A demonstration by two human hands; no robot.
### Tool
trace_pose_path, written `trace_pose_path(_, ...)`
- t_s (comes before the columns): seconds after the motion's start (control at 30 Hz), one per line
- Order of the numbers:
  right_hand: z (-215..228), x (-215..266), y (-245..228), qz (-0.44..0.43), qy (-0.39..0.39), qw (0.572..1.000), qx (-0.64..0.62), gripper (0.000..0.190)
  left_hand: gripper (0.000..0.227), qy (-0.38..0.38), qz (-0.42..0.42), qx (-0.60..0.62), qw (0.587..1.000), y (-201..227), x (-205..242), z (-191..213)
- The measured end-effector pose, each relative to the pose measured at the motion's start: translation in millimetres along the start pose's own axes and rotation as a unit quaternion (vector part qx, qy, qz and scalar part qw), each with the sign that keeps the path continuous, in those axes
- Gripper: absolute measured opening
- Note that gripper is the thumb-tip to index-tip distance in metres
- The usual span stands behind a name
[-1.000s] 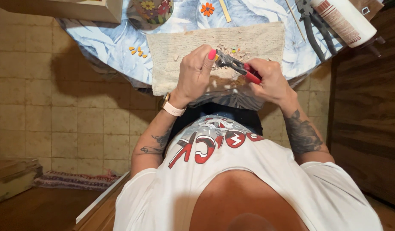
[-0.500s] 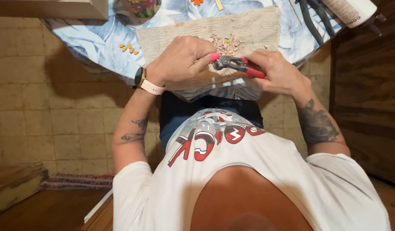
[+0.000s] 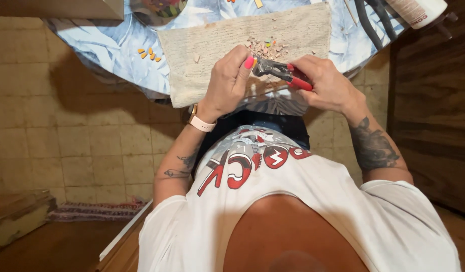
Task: Cutting small mosaic tiles into fragments using tile nippers
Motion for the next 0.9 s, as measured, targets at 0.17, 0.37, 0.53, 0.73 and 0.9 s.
trace_pose_path(0.17,3,1,-2,-0.003,-0.003,1.0,-0.006,0.031,0.03,-0.025,-0.013,-0.014,1.0,2,-1,-3)
trace_pose_path(0.37,-5,3,10,-0.046,-0.024,0.999,-0.008,0.022,0.029,-0.027,-0.021,-0.014,0.999,-4,-2,-10)
trace_pose_path(0.53,-7,8,27,-0.029,0.037,0.999,0.002,0.01,0.028,-0.018,-0.015,0.024,0.999,-13,-5,-18)
trace_pose_path(0.73,-2,8,29,-0.029,0.025,0.999,0.014,0.024,0.031,-0.041,-0.014,-0.003,0.999,-10,-11,-18)
trace_pose_path(0.9,-5,12,32,-0.038,0.004,0.999,0.026,0.041,0.033,-0.061,-0.013,-0.031,0.998,-7,-12,-19)
Point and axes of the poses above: each hand's wrist, its own x-axis away from the middle knuckle, its own z-axis out of the back of the hand, y = z × x, the point moved 9 cm from there along -x, towards the middle knuckle, and after that the axes turned 4 degrees about y, right-handed, at the moved point
